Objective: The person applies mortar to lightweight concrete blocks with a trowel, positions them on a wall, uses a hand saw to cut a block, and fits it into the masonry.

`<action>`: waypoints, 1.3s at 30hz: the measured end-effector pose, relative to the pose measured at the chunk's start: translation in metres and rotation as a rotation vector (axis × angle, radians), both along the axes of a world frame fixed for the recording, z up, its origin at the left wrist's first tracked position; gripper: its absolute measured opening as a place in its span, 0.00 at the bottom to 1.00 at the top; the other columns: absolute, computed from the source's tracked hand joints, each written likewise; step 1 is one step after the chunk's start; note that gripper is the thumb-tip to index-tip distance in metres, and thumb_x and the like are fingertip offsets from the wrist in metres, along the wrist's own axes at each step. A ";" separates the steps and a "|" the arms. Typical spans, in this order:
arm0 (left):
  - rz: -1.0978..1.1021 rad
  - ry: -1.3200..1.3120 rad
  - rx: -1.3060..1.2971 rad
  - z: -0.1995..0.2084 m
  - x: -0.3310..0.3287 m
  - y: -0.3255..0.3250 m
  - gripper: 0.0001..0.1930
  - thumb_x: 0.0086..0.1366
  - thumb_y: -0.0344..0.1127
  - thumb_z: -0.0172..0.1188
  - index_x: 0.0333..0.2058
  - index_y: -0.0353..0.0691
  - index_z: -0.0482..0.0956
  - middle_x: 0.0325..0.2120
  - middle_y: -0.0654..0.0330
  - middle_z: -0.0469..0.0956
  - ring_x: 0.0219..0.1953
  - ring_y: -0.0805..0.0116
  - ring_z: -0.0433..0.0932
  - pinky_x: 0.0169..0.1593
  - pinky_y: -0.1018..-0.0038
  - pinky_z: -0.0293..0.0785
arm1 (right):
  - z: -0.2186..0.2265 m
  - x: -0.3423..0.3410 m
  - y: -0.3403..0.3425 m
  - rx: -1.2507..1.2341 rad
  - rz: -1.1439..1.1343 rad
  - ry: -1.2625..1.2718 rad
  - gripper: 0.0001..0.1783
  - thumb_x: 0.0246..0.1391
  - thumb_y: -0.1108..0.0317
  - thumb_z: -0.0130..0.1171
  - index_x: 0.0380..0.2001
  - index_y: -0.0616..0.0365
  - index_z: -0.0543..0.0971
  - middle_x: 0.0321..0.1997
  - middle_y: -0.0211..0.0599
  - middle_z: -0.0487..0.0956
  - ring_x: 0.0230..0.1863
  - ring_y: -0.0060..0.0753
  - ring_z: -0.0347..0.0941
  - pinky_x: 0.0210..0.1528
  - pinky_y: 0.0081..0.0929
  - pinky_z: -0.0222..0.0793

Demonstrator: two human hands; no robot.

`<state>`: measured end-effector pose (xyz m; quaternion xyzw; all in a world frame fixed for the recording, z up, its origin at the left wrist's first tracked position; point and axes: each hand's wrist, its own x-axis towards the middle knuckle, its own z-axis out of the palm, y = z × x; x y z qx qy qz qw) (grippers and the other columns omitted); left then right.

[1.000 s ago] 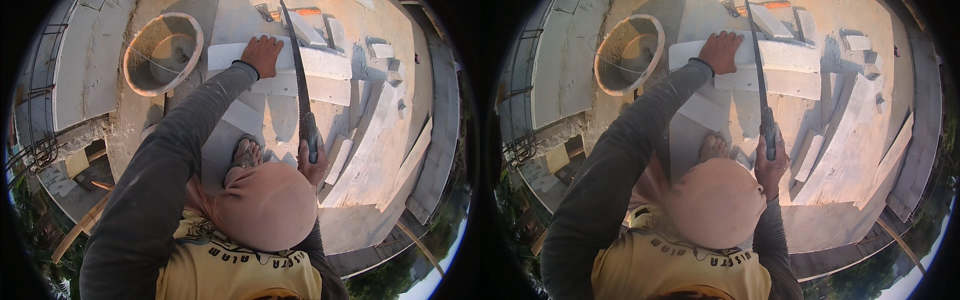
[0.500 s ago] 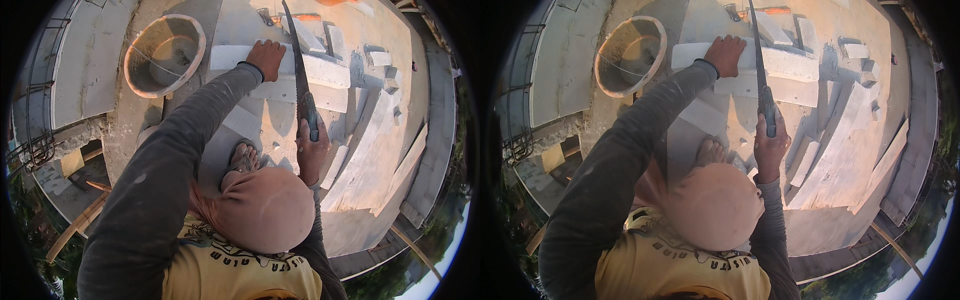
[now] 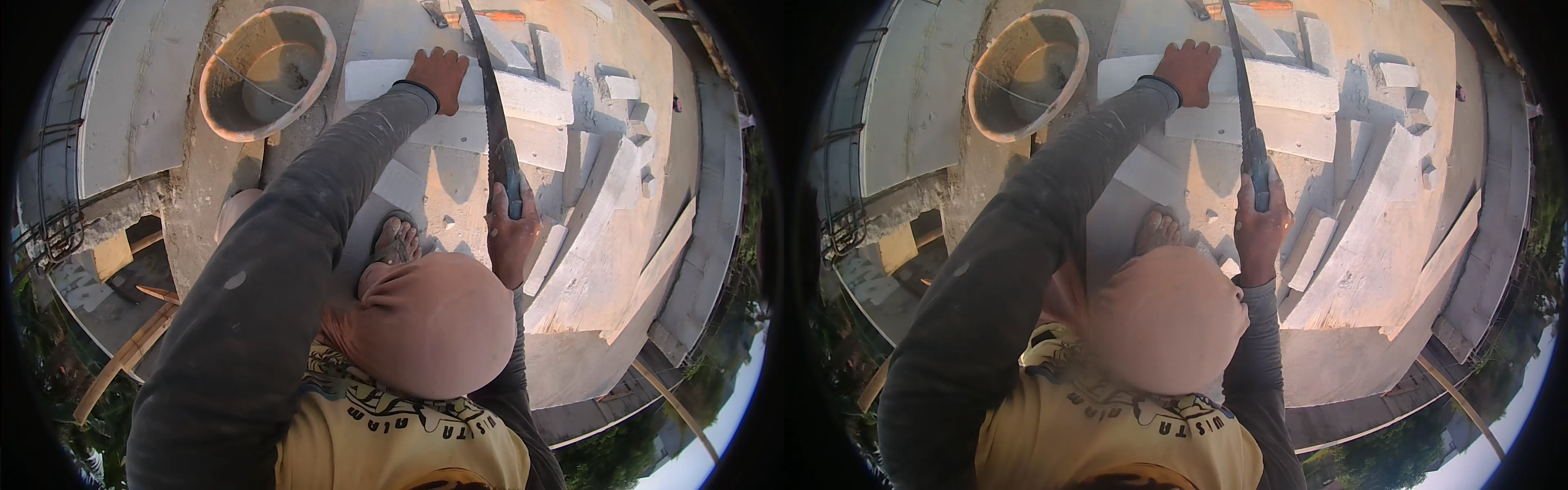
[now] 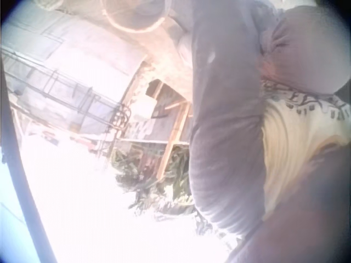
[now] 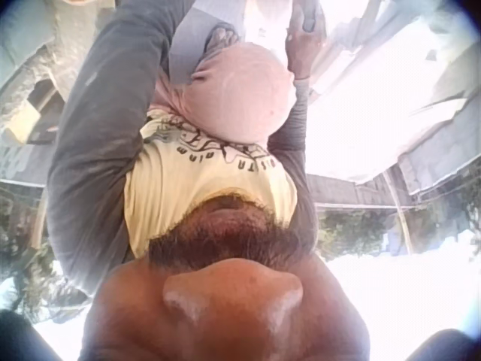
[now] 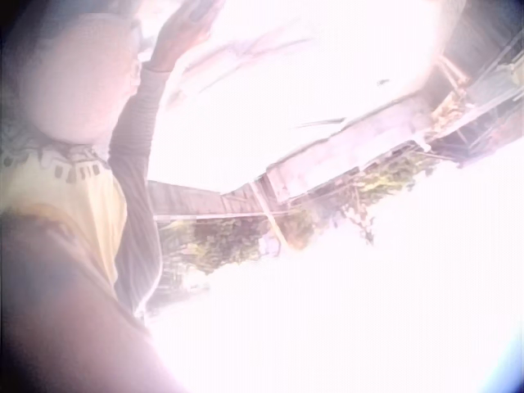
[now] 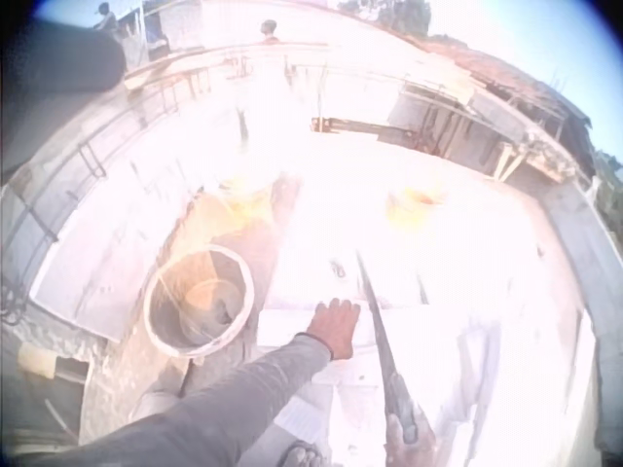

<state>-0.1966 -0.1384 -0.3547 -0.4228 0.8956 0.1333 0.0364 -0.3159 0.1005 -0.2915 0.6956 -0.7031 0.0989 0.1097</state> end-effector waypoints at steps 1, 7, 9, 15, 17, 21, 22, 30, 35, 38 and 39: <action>-0.004 0.024 0.000 0.005 -0.012 0.000 0.32 0.44 0.37 0.70 0.51 0.39 0.71 0.46 0.56 0.73 0.53 0.58 0.71 0.52 0.60 0.67 | 0.020 0.006 0.023 0.107 -0.380 -0.478 0.19 0.56 0.71 0.62 0.52 0.58 0.78 0.45 0.52 0.82 0.33 0.40 0.83 0.32 0.32 0.78; -0.038 0.011 -0.015 0.002 -0.001 -0.003 0.31 0.47 0.37 0.68 0.52 0.39 0.71 0.46 0.56 0.73 0.53 0.59 0.71 0.52 0.58 0.67 | 0.018 0.010 0.051 0.149 -0.489 -0.870 0.20 0.55 0.71 0.63 0.52 0.57 0.78 0.45 0.52 0.82 0.31 0.37 0.83 0.29 0.30 0.78; -0.047 0.041 -0.022 0.004 -0.009 -0.010 0.31 0.47 0.36 0.67 0.52 0.39 0.71 0.46 0.56 0.73 0.53 0.59 0.71 0.52 0.59 0.67 | -0.005 -0.006 0.015 0.104 -0.246 -0.459 0.19 0.56 0.70 0.63 0.51 0.58 0.78 0.42 0.51 0.80 0.30 0.38 0.81 0.28 0.30 0.76; 0.000 0.048 -0.037 0.007 -0.013 -0.011 0.30 0.46 0.35 0.67 0.51 0.39 0.72 0.46 0.56 0.73 0.53 0.58 0.71 0.51 0.59 0.67 | 0.047 0.014 0.064 0.139 -0.623 -0.995 0.22 0.57 0.69 0.62 0.55 0.64 0.76 0.44 0.52 0.83 0.29 0.32 0.82 0.30 0.26 0.78; 0.018 0.031 -0.040 0.001 -0.001 -0.007 0.31 0.44 0.35 0.69 0.50 0.39 0.72 0.45 0.56 0.73 0.53 0.58 0.71 0.52 0.59 0.67 | 0.042 0.019 0.079 -0.012 -0.389 -1.039 0.24 0.57 0.68 0.62 0.55 0.69 0.75 0.44 0.52 0.84 0.30 0.29 0.83 0.31 0.25 0.78; -0.016 0.087 -0.069 0.001 -0.012 -0.012 0.30 0.45 0.35 0.68 0.50 0.39 0.72 0.45 0.56 0.73 0.52 0.58 0.71 0.52 0.59 0.67 | -0.008 -0.012 0.015 0.089 -0.083 0.031 0.28 0.48 0.70 0.68 0.55 0.48 0.78 0.50 0.60 0.77 0.40 0.49 0.79 0.40 0.40 0.76; -0.002 0.078 -0.055 0.000 -0.009 -0.006 0.29 0.47 0.35 0.67 0.50 0.39 0.72 0.45 0.56 0.73 0.52 0.59 0.72 0.51 0.59 0.67 | -0.009 -0.012 0.009 0.131 -0.097 -0.088 0.29 0.46 0.70 0.68 0.55 0.45 0.78 0.50 0.62 0.76 0.41 0.52 0.78 0.40 0.42 0.76; -0.012 0.079 -0.070 -0.008 -0.003 -0.009 0.33 0.43 0.36 0.69 0.51 0.38 0.71 0.44 0.56 0.73 0.51 0.57 0.72 0.52 0.57 0.68 | 0.015 -0.003 0.058 0.154 -0.509 -0.983 0.22 0.52 0.75 0.64 0.52 0.64 0.77 0.46 0.56 0.81 0.32 0.43 0.83 0.32 0.30 0.80; 0.014 0.101 -0.014 0.005 -0.005 -0.014 0.32 0.44 0.35 0.69 0.50 0.39 0.72 0.44 0.56 0.73 0.51 0.58 0.72 0.51 0.59 0.68 | 0.001 -0.021 -0.013 0.160 -0.072 -0.253 0.30 0.42 0.76 0.69 0.52 0.41 0.79 0.51 0.61 0.75 0.40 0.55 0.78 0.37 0.38 0.77; 0.021 0.032 -0.040 0.001 0.003 -0.013 0.31 0.44 0.35 0.68 0.50 0.40 0.72 0.43 0.57 0.73 0.51 0.58 0.72 0.50 0.59 0.68 | 0.047 0.010 0.034 0.241 -0.635 -1.061 0.24 0.55 0.67 0.64 0.54 0.64 0.76 0.37 0.50 0.83 0.23 0.35 0.80 0.25 0.28 0.77; 0.002 0.058 -0.041 0.003 -0.002 -0.016 0.31 0.44 0.36 0.69 0.50 0.39 0.72 0.44 0.57 0.73 0.51 0.58 0.72 0.50 0.59 0.68 | 0.047 0.007 0.038 0.197 -0.591 -1.033 0.24 0.56 0.66 0.63 0.54 0.67 0.75 0.34 0.49 0.83 0.21 0.34 0.80 0.24 0.27 0.76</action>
